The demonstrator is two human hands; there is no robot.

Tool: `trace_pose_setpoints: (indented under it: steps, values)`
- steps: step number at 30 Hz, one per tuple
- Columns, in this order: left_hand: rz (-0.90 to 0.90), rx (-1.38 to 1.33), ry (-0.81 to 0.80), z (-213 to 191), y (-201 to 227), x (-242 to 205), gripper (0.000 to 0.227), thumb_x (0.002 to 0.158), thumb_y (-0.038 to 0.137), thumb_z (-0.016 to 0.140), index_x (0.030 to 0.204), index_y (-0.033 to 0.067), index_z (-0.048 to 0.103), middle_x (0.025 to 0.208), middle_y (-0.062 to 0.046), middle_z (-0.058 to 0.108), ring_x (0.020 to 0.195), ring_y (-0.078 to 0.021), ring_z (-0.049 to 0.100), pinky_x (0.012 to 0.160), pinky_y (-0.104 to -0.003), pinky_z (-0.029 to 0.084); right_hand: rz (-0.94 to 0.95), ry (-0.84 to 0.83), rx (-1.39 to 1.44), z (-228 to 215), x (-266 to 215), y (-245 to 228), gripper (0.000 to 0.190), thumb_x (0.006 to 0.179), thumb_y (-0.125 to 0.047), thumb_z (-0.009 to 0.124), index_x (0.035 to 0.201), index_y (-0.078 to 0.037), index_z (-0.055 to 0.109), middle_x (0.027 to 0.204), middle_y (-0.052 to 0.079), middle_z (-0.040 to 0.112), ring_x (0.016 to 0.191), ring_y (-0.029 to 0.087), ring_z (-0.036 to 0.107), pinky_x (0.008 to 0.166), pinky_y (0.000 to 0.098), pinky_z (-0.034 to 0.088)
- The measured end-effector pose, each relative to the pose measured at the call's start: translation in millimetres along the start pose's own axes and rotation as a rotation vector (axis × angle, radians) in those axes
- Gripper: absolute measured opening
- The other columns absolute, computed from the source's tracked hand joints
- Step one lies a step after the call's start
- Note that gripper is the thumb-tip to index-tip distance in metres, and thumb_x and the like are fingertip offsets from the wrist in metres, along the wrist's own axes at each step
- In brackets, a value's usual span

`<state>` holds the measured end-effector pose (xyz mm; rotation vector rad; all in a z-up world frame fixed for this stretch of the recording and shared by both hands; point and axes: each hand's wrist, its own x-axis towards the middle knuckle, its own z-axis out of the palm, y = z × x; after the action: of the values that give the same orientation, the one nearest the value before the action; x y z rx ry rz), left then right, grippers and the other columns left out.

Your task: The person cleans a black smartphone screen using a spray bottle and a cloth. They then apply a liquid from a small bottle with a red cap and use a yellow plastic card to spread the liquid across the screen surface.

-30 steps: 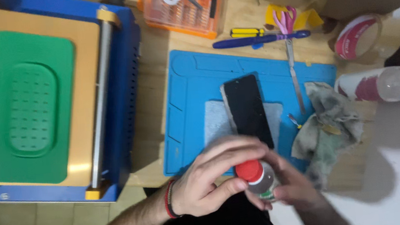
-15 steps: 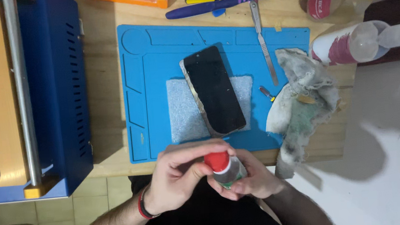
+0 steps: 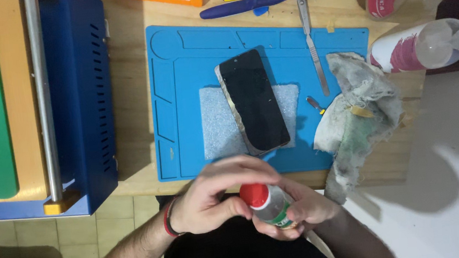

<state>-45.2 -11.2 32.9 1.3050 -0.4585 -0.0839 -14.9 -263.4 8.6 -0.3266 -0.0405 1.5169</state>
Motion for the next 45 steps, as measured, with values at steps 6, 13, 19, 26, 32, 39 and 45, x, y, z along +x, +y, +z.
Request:
trace_pose_setpoints:
  steps: [6, 13, 19, 26, 32, 39, 45]
  values:
    - [-0.139, -0.556, 0.155, 28.4, -11.1, -14.2, 0.044, 0.115, 0.037, 0.069, 0.144, 0.0039, 0.064, 0.137, -0.012, 0.074, 0.137, -0.0325, 0.073, 0.121, -0.04, 0.06, -0.039, -0.097, 0.097, -12.6, -0.1, 10.1, 0.056, 0.109, -0.033, 0.079, 0.135, 0.006, 0.049, 0.102, 0.011, 0.067, 0.065, 0.009, 0.058, 0.051, 0.0209, 0.048]
    - [-0.204, -0.377, 0.274, 36.8, 13.8, -12.2, 0.05, 0.114, 0.051, 0.062, 0.131, 0.0045, 0.068, 0.124, -0.008, 0.075, 0.122, -0.0246, 0.073, 0.113, -0.039, 0.059, -0.039, 0.122, -0.11, 7.0, 3.6, 6.3, 0.066, 0.098, -0.046, 0.091, 0.125, 0.001, 0.051, 0.089, 0.011, 0.064, 0.055, 0.011, 0.051, 0.039, 0.0212, 0.029]
    - [-0.254, -0.026, 0.425, 53.9, 16.1, -25.3, 0.046, 0.103, 0.048, 0.072, 0.125, 0.0072, 0.074, 0.114, -0.003, 0.083, 0.099, -0.0141, 0.08, 0.092, -0.027, 0.065, -0.222, 0.58, -0.956, 11.1, -3.8, 17.8, 0.076, 0.082, -0.022, 0.095, 0.149, -0.005, 0.063, 0.135, 0.01, 0.081, 0.118, 0.018, 0.077, 0.106, 0.0311, 0.058]
    - [-0.137, -0.062, 0.77, 74.2, 15.5, -11.5, 0.045, 0.08, 0.019, 0.095, 0.099, 0.0157, 0.055, 0.098, -0.006, 0.068, 0.093, -0.0136, 0.064, 0.083, -0.027, 0.052, -0.382, 0.677, -1.224, 27.6, 24.3, 34.5, 0.034, 0.083, -0.036, 0.081, 0.103, -0.01, 0.072, 0.096, 0.001, 0.074, 0.086, 0.013, 0.068, 0.075, 0.0314, 0.056]
    - [-0.059, -0.309, 0.66, 78.9, 12.7, -3.6, 0.076, 0.079, 0.011, 0.098, 0.129, 0.0069, 0.04, 0.097, -0.011, 0.066, 0.078, -0.0164, 0.067, 0.071, -0.028, 0.055, -0.659, 0.753, -0.347, 25.7, 40.1, 67.0, 0.03, 0.098, -0.037, 0.068, 0.105, -0.011, 0.055, 0.106, 0.003, 0.056, 0.102, 0.014, 0.062, 0.089, 0.0281, 0.05]
    - [0.006, -0.197, 0.023, 20.3, 14.0, 5.5, 0.049, 0.119, 0.041, 0.056, 0.147, 0.002, 0.063, 0.137, -0.015, 0.076, 0.137, -0.0331, 0.076, 0.133, -0.051, 0.06, -0.721, 0.497, -0.837, -28.6, -25.0, 67.4, 0.065, 0.083, -0.012, 0.097, 0.134, 0.0, 0.059, 0.117, 0.016, 0.075, 0.104, 0.024, 0.076, 0.095, 0.0356, 0.061]
    - [-0.083, -0.183, 0.5, 52.4, 12.2, 9.8, 0.038, 0.082, 0.014, 0.096, 0.106, 0.0134, 0.066, 0.097, -0.003, 0.076, 0.092, -0.012, 0.08, 0.082, -0.022, 0.059, -0.817, 0.733, -1.411, 10.6, 9.4, 30.6, 0.041, 0.094, -0.04, 0.073, 0.106, -0.002, 0.062, 0.099, 0.011, 0.072, 0.082, 0.021, 0.07, 0.072, 0.0323, 0.056]
